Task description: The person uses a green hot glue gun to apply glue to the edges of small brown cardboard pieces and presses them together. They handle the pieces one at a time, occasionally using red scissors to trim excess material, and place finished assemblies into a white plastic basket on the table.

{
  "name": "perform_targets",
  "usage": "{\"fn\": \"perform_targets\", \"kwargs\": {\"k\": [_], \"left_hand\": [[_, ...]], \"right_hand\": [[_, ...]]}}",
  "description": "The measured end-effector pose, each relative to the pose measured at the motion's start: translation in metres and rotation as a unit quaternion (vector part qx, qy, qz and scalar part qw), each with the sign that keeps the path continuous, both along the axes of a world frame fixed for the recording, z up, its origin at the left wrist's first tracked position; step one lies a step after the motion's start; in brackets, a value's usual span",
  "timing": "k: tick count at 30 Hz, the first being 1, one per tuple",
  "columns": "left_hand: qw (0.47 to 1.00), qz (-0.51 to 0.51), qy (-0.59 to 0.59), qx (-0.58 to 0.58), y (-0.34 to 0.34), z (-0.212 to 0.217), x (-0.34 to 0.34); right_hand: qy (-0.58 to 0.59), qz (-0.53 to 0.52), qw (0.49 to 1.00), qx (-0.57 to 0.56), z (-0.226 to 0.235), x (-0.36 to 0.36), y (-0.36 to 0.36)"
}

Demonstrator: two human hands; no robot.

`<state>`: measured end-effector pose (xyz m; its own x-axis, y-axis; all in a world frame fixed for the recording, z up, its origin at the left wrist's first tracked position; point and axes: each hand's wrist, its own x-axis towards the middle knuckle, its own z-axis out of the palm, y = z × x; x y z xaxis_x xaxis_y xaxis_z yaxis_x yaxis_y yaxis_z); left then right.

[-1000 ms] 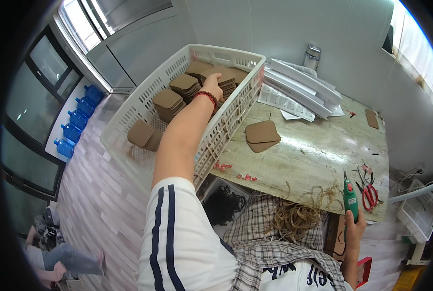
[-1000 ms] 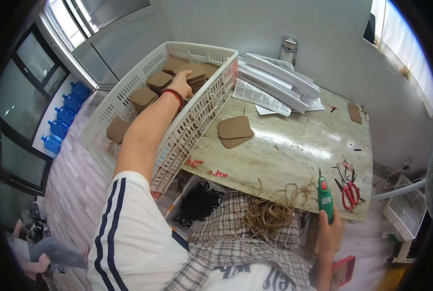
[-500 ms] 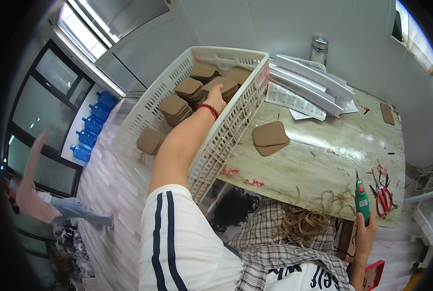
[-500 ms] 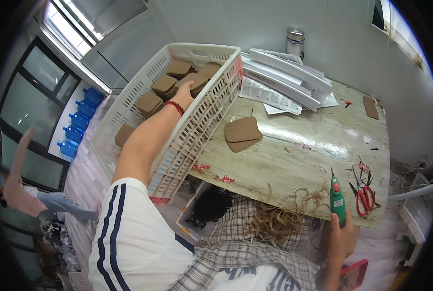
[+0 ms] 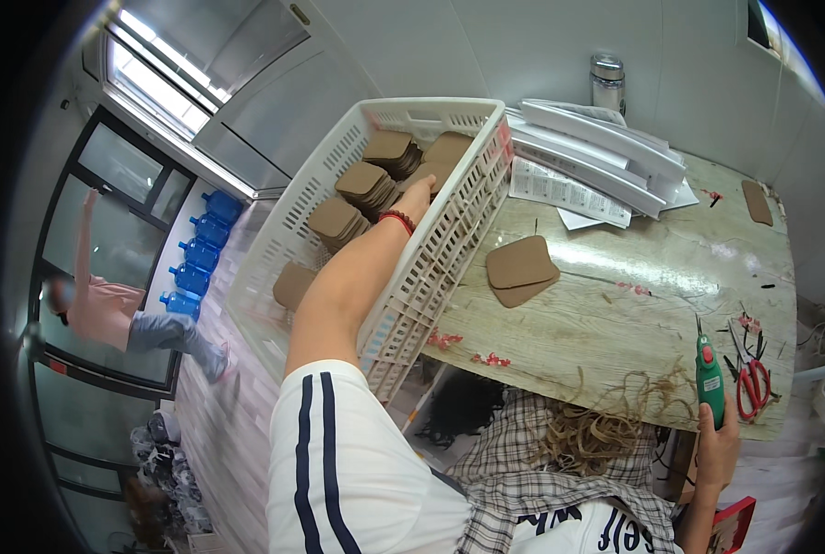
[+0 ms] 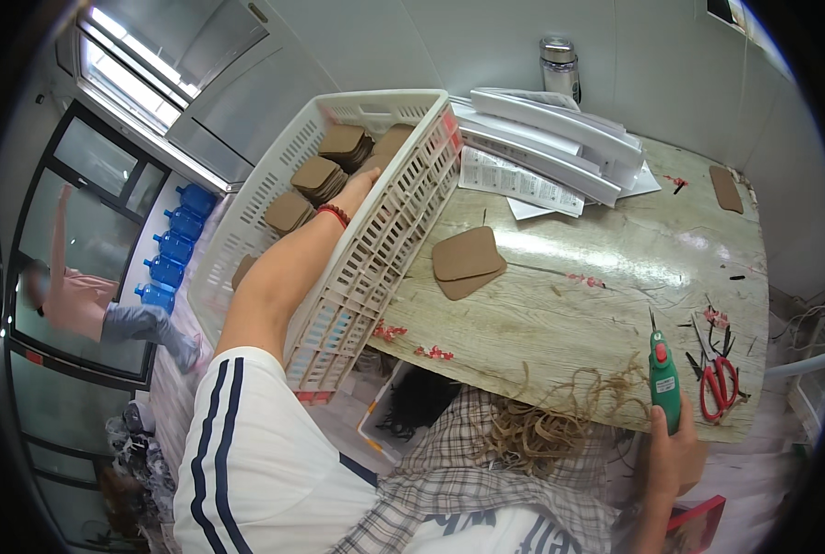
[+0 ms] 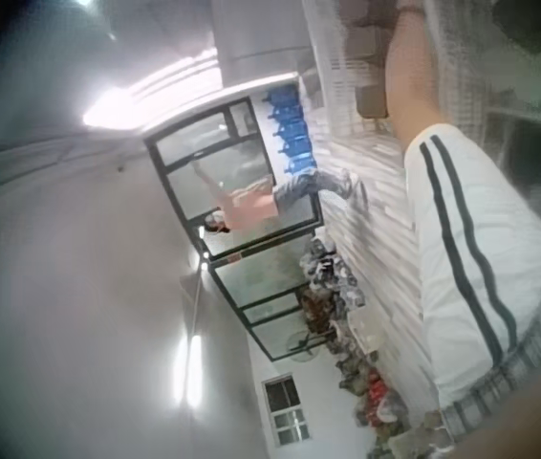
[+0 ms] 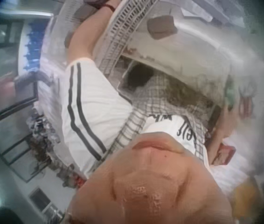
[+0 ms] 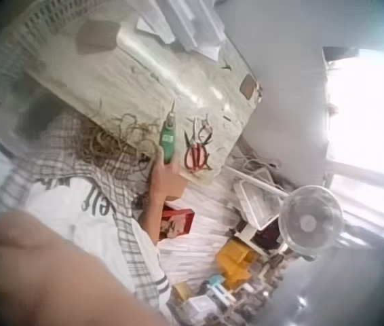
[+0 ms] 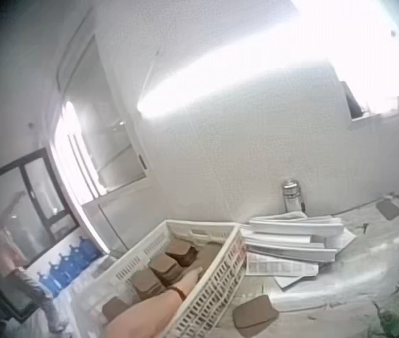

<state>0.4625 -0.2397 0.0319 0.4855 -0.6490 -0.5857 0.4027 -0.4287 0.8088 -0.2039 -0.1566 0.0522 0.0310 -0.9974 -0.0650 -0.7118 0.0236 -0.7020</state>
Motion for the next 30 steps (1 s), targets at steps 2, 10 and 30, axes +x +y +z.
{"fn": "perform_targets", "kwargs": {"k": [2, 10, 30], "left_hand": [[0.998, -0.053, -0.030, 0.013, 0.009, -0.019, 0.022], [0.998, -0.012, 0.051, 0.032, 0.017, 0.030, -0.031], [0.681, -0.312, -0.660, -0.055, 0.017, 0.134, -0.197]], "right_hand": [[-0.024, 0.011, 0.999, 0.028, -0.004, -0.001, -0.005], [-0.107, 0.036, 0.993, 0.015, -0.031, -0.017, -0.013], [-0.038, -0.014, 0.998, 0.046, 0.008, -0.015, 0.003]]}}
